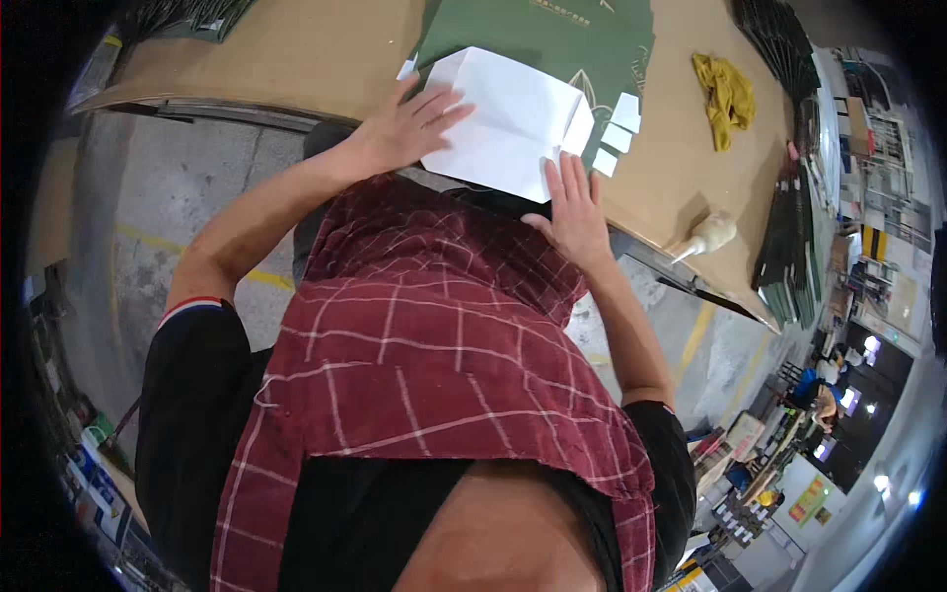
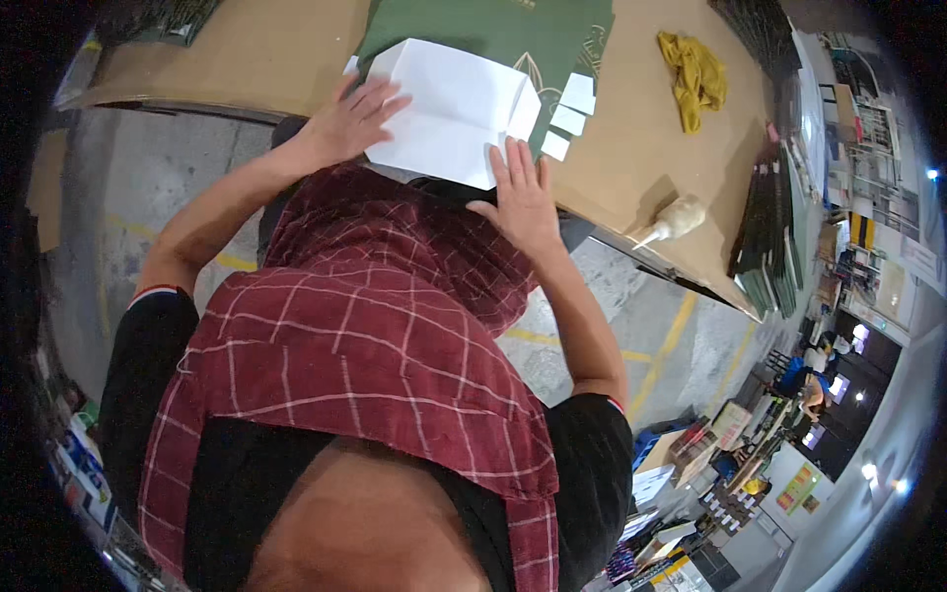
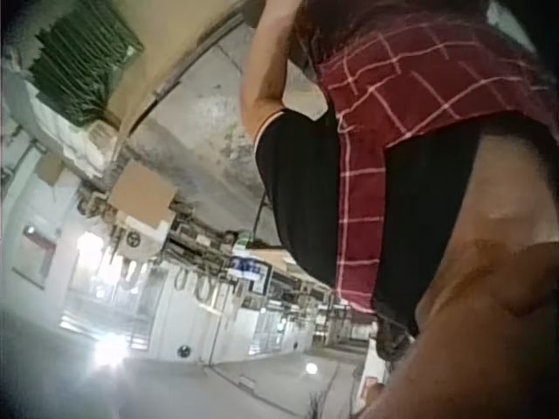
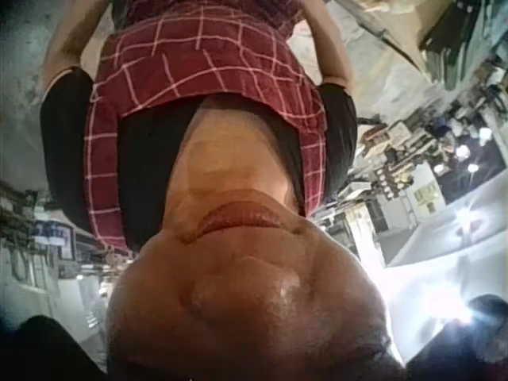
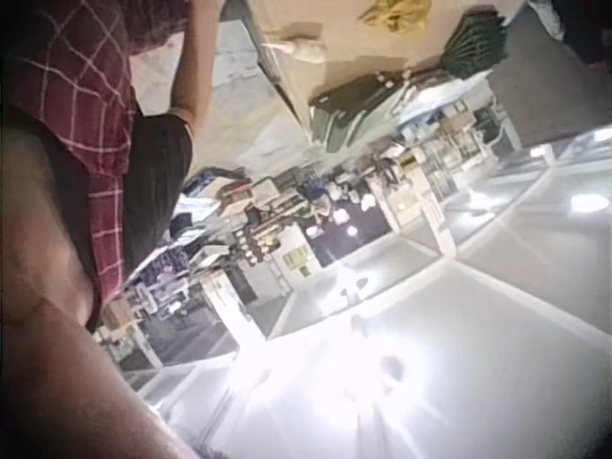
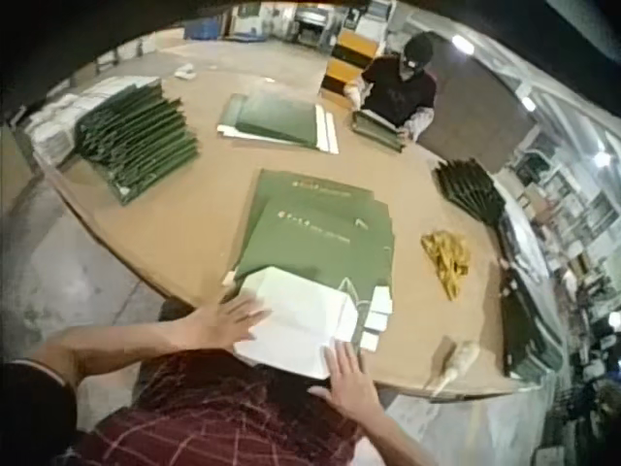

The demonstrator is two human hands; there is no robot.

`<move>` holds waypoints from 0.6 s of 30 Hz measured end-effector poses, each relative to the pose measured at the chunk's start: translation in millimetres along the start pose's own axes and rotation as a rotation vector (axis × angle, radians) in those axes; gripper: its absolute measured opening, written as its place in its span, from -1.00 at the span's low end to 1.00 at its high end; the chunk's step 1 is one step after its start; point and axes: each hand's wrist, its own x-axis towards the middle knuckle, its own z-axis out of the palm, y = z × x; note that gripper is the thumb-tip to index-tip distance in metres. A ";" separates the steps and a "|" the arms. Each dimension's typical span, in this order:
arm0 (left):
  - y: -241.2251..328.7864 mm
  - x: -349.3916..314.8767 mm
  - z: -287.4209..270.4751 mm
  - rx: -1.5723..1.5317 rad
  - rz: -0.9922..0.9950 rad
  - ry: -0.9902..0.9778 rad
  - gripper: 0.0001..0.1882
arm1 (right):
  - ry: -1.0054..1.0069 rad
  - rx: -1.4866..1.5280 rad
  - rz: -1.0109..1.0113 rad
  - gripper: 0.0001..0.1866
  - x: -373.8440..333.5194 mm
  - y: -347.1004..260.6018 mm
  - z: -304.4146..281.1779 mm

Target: Assembling and gluing green paper gift bags at a workstation.

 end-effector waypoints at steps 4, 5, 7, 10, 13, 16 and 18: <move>5.8 -22.3 -11.3 -0.180 0.110 -0.015 -0.42 | 0.178 0.067 -0.049 -0.41 -5.9 3.2 12.0; 5.4 -22.2 -13.8 -0.202 0.120 -0.023 -0.46 | 0.178 0.071 -0.053 -0.41 -6.7 4.8 14.9; 2.4 -21.2 -15.3 -0.148 0.129 -0.043 -0.52 | 0.207 0.130 -0.004 -0.45 -3.8 1.9 16.3; -6.9 -18.3 -7.9 -0.207 0.109 -0.016 -0.62 | 0.322 0.212 -0.026 -0.62 0.6 13.1 19.0; -6.8 4.4 -2.6 -0.371 -0.181 -0.015 -0.70 | 0.228 0.567 0.394 -0.75 32.3 17.7 -3.2; -9.7 21.6 4.1 -0.411 -0.452 -0.039 -0.74 | 0.002 0.593 0.538 -0.65 54.6 27.3 -6.8; -11.4 27.4 6.8 -0.405 -0.470 -0.024 -0.73 | 0.195 0.451 0.476 -0.60 55.2 23.7 5.4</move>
